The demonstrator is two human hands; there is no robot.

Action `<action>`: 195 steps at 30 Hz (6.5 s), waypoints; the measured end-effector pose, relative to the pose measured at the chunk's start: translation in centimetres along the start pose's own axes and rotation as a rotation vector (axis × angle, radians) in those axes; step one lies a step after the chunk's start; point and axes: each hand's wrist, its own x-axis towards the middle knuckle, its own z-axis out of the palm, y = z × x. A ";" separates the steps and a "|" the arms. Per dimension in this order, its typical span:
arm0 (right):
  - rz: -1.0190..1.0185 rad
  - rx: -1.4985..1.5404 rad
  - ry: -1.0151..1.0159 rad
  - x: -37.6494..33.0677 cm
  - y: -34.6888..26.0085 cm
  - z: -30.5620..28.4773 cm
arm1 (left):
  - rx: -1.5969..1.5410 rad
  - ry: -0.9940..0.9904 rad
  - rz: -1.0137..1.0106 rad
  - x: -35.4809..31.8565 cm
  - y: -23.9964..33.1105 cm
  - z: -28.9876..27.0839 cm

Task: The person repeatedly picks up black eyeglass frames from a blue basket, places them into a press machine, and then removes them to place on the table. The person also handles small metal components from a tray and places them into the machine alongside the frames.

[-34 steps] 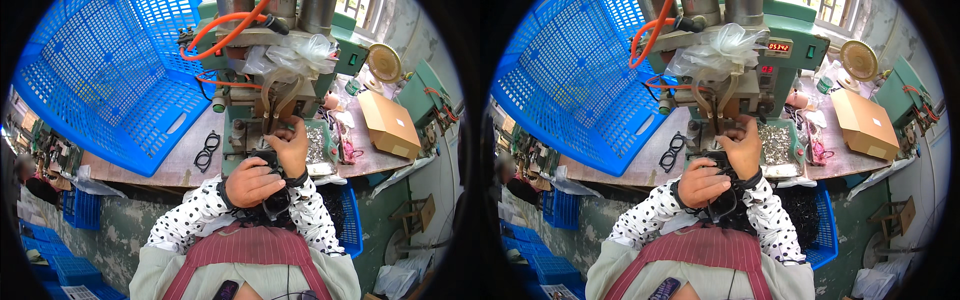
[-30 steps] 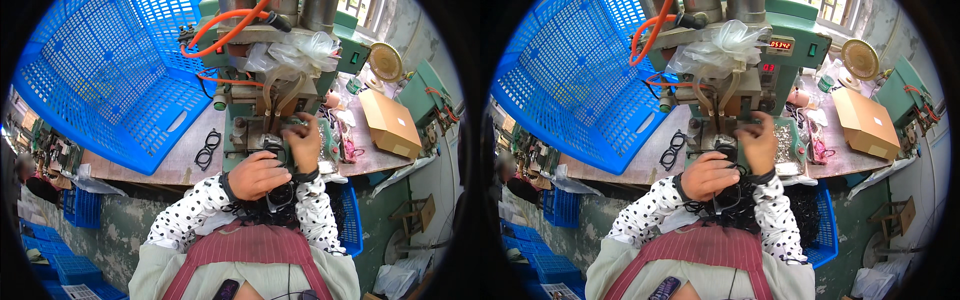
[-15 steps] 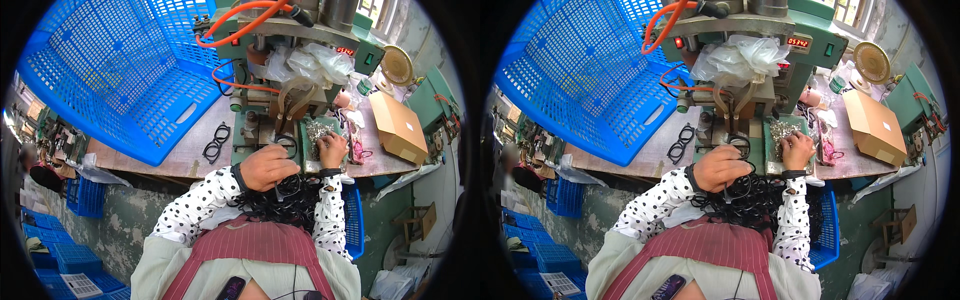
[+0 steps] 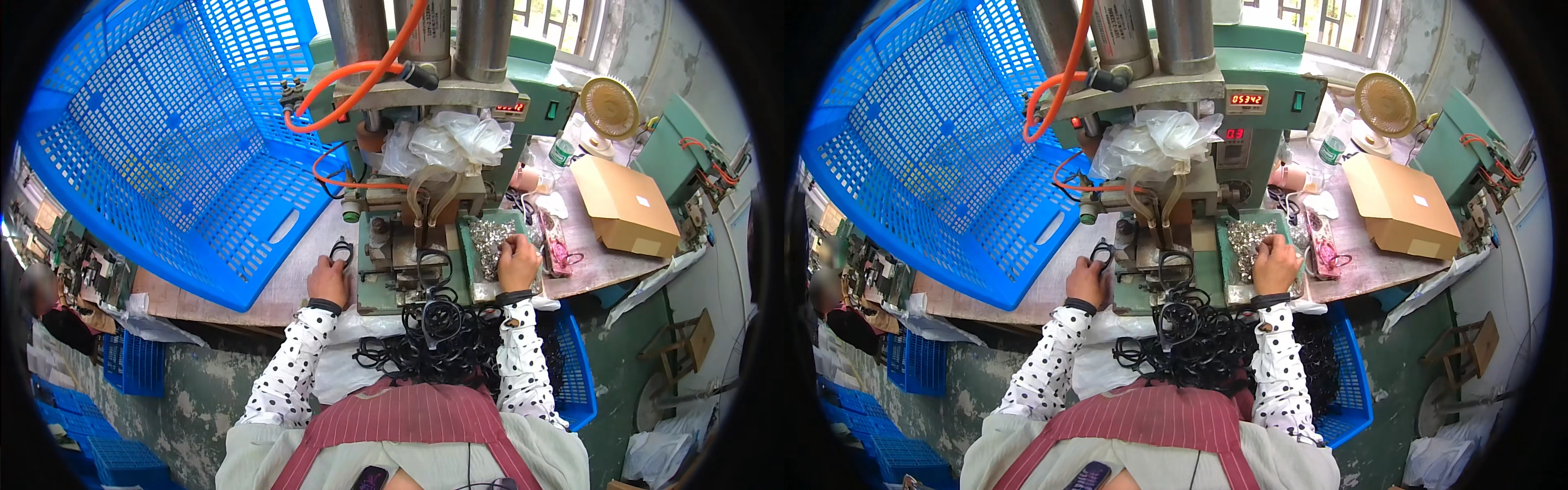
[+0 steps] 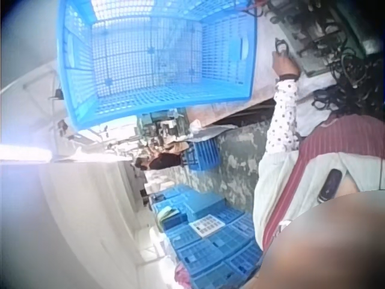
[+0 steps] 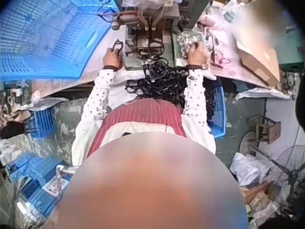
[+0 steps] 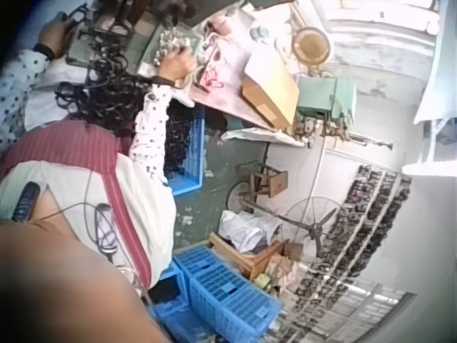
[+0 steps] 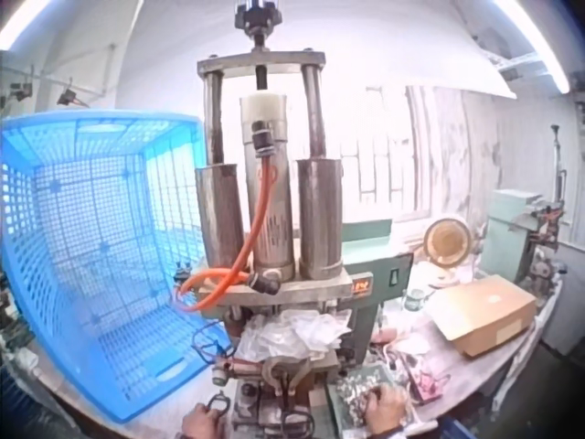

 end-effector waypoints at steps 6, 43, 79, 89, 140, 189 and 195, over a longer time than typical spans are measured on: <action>0.012 0.084 -0.040 0.5 1.0 0.0 | 0.110 -0.086 -0.123 0.1 -2.2 1.8; 0.338 1.092 -0.292 -0.1 -16.7 -4.6 | -0.934 0.432 0.161 5.1 11.7 -13.9; 0.270 1.102 -0.315 -0.3 -16.6 -3.6 | -0.907 0.394 0.224 5.0 11.1 -13.8; 0.211 1.067 -0.359 0.3 -16.2 -3.8 | -0.908 0.404 0.222 5.2 11.0 -13.7; 0.062 0.347 -0.035 3.7 -4.5 -3.2 | -0.653 0.153 0.996 0.5 12.5 -7.3; 0.111 0.690 -0.192 0.9 -6.5 -3.5 | -0.442 0.219 -0.164 -2.5 -1.3 3.2; 0.210 1.028 -0.397 1.0 -12.4 -5.7 | -0.539 0.293 -0.053 -0.8 1.8 -3.1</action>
